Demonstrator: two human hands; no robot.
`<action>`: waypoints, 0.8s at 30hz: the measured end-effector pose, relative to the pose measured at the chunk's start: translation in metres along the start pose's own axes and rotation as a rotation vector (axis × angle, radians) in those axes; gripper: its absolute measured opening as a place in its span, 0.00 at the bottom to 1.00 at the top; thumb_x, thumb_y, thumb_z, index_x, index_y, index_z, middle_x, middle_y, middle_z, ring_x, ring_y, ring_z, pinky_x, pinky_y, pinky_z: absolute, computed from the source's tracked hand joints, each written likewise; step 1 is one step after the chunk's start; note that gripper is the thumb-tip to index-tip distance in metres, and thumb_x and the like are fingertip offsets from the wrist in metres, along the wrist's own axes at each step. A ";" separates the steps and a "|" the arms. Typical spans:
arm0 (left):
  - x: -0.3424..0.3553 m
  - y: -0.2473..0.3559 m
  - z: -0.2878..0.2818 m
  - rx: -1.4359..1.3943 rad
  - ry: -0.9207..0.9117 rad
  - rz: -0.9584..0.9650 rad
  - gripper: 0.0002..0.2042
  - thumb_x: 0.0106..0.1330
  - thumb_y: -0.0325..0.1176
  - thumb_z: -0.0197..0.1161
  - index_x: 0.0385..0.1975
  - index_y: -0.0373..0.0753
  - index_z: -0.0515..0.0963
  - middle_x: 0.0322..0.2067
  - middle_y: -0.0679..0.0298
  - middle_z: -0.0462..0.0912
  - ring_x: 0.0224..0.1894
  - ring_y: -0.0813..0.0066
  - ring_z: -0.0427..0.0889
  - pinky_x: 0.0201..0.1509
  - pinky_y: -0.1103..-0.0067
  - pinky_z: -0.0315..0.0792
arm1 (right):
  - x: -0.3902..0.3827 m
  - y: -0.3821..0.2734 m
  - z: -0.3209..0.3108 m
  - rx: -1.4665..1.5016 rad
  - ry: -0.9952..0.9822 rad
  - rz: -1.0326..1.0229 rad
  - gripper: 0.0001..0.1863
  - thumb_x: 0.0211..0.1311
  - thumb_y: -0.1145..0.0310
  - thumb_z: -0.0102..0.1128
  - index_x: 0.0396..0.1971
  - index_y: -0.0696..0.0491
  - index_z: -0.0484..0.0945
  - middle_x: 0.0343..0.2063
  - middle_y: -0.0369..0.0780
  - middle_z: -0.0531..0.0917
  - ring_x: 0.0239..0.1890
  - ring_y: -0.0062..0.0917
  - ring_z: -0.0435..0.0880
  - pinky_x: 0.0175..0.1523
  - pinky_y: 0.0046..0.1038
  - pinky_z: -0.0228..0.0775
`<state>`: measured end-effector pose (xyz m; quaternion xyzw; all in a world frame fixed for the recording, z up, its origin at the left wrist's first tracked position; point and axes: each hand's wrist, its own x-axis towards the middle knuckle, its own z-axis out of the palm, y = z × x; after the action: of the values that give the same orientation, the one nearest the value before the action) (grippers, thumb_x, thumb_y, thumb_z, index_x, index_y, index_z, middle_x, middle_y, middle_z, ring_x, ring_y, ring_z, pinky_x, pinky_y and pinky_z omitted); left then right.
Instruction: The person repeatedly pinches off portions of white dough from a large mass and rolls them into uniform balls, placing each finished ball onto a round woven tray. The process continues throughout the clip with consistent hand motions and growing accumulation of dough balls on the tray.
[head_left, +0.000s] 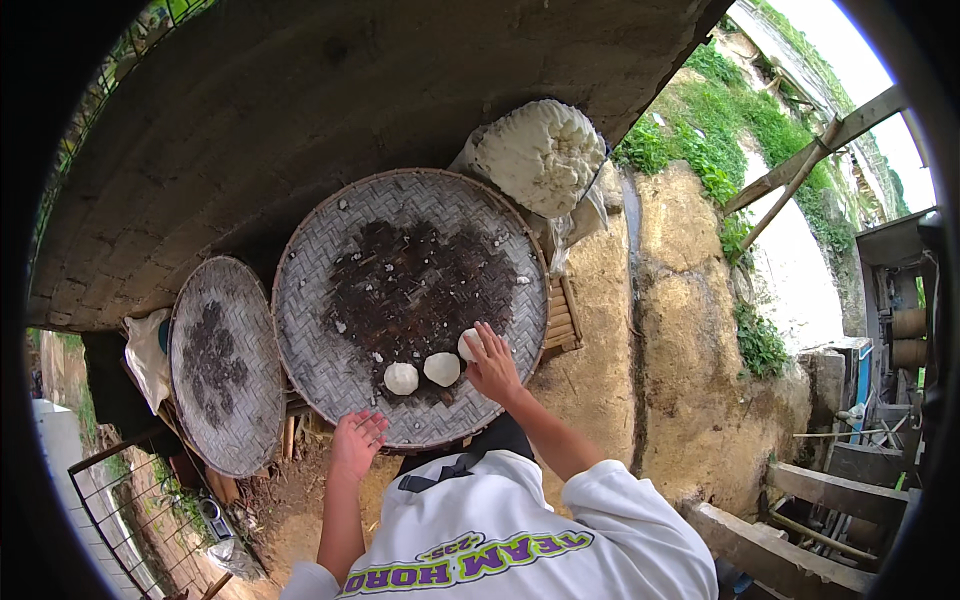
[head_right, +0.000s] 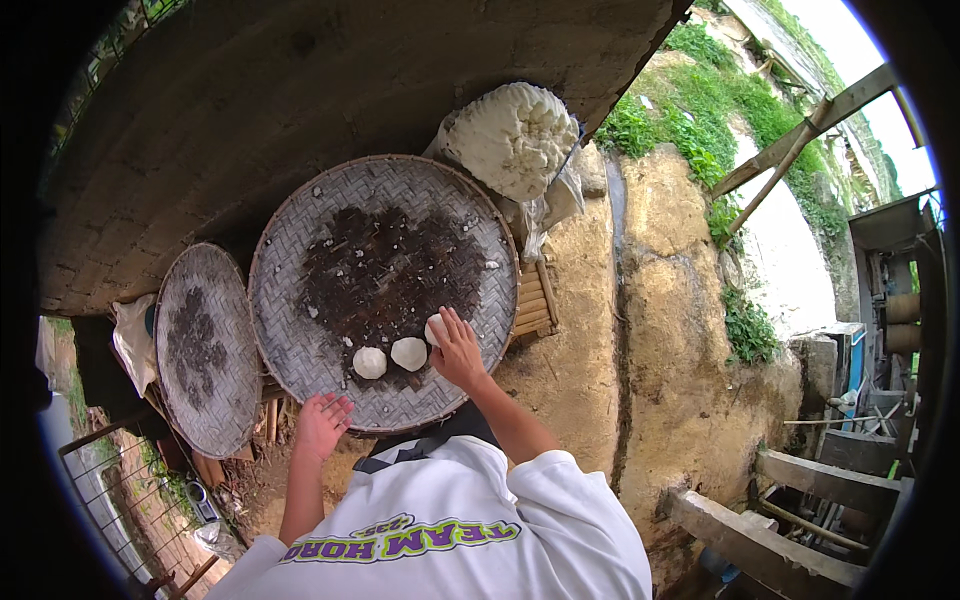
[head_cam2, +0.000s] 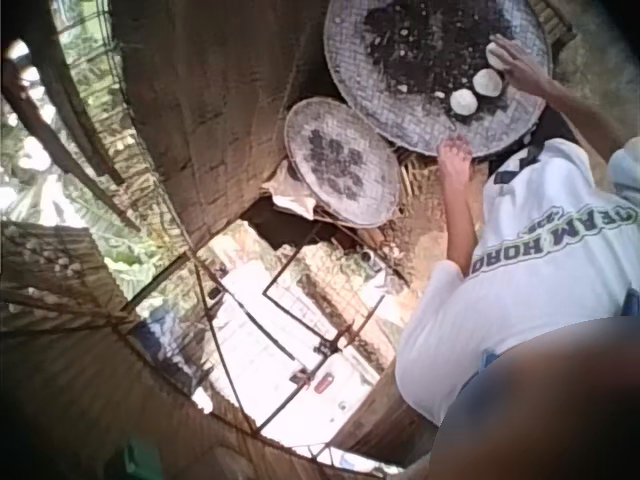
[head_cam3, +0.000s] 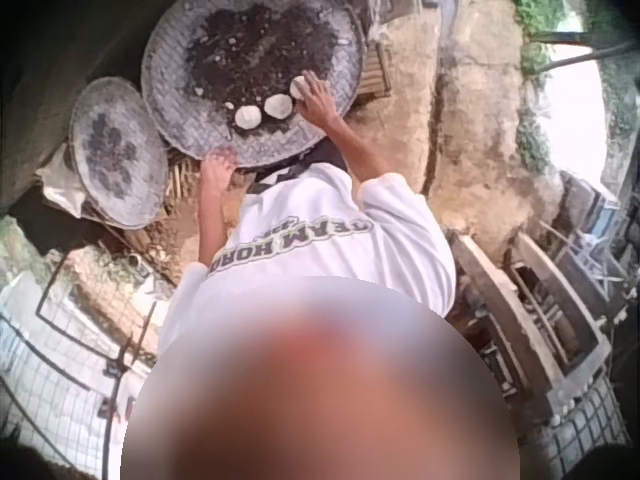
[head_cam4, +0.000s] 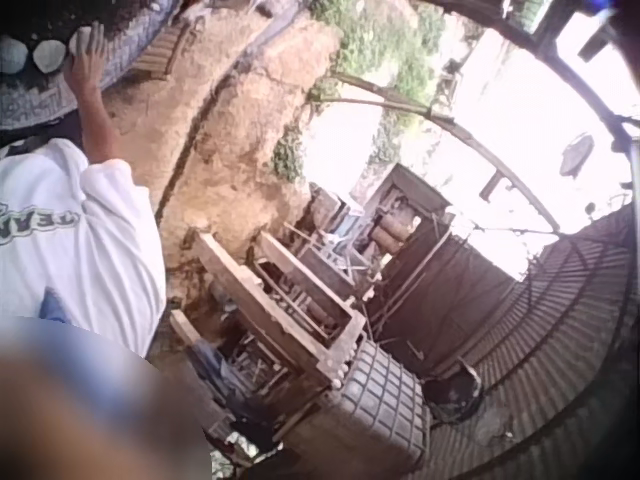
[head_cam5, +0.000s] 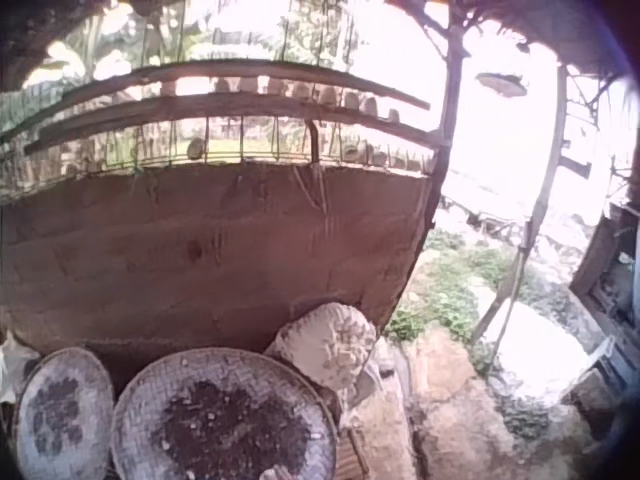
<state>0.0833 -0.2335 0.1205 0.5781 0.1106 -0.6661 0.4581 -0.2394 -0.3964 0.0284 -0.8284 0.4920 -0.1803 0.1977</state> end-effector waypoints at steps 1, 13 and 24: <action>0.002 0.000 0.005 -0.003 -0.001 0.003 0.20 0.72 0.50 0.56 0.52 0.41 0.71 0.54 0.55 0.80 0.58 0.58 0.80 0.60 0.62 0.71 | 0.010 0.008 -0.010 0.051 0.065 0.018 0.33 0.62 0.67 0.59 0.70 0.50 0.68 0.74 0.52 0.61 0.77 0.51 0.58 0.75 0.54 0.54; 0.016 -0.023 0.085 -0.126 0.120 0.001 0.19 0.70 0.50 0.57 0.52 0.42 0.72 0.54 0.58 0.80 0.58 0.59 0.78 0.60 0.61 0.70 | 0.281 0.243 -0.181 -0.176 0.288 0.381 0.48 0.56 0.55 0.75 0.74 0.51 0.61 0.72 0.61 0.59 0.74 0.57 0.58 0.76 0.47 0.56; 0.015 -0.043 0.142 -0.224 0.230 0.010 0.19 0.70 0.50 0.58 0.52 0.44 0.72 0.55 0.60 0.79 0.58 0.60 0.78 0.60 0.61 0.70 | 0.336 0.305 -0.147 -0.185 0.109 0.498 0.49 0.38 0.58 0.85 0.67 0.41 0.73 0.66 0.57 0.67 0.61 0.58 0.75 0.61 0.48 0.75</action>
<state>-0.0418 -0.3131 0.1348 0.5962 0.2332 -0.5769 0.5072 -0.3879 -0.8498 0.0356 -0.6854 0.7050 -0.1248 0.1326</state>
